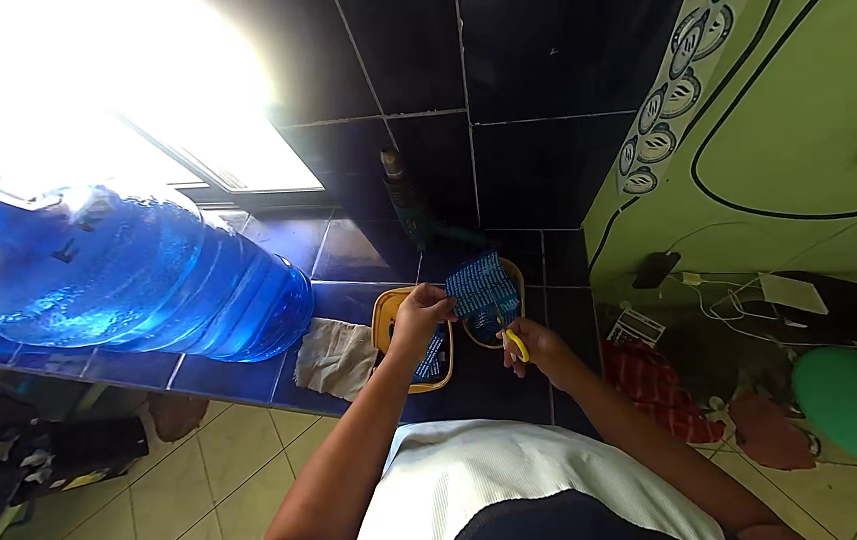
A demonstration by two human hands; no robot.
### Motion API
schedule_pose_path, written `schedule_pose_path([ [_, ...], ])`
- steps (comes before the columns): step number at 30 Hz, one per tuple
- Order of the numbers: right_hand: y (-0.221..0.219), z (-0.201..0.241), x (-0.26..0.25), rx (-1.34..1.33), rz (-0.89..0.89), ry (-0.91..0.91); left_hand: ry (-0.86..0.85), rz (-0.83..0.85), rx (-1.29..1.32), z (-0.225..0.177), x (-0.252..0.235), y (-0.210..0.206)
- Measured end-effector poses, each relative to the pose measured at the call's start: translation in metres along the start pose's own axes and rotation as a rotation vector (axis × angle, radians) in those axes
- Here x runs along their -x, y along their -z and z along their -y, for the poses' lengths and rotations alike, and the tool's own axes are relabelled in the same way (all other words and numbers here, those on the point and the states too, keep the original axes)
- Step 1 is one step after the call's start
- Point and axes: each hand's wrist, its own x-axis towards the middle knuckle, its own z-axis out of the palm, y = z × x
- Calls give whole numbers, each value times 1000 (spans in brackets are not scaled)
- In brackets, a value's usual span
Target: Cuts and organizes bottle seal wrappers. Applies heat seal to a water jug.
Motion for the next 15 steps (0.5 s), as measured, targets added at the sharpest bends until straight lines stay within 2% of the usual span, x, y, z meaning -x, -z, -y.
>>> schedule_pose_path([
  [15, 3, -6, -2, -5, 7, -2, 16, -12, 17, 6, -7, -1],
])
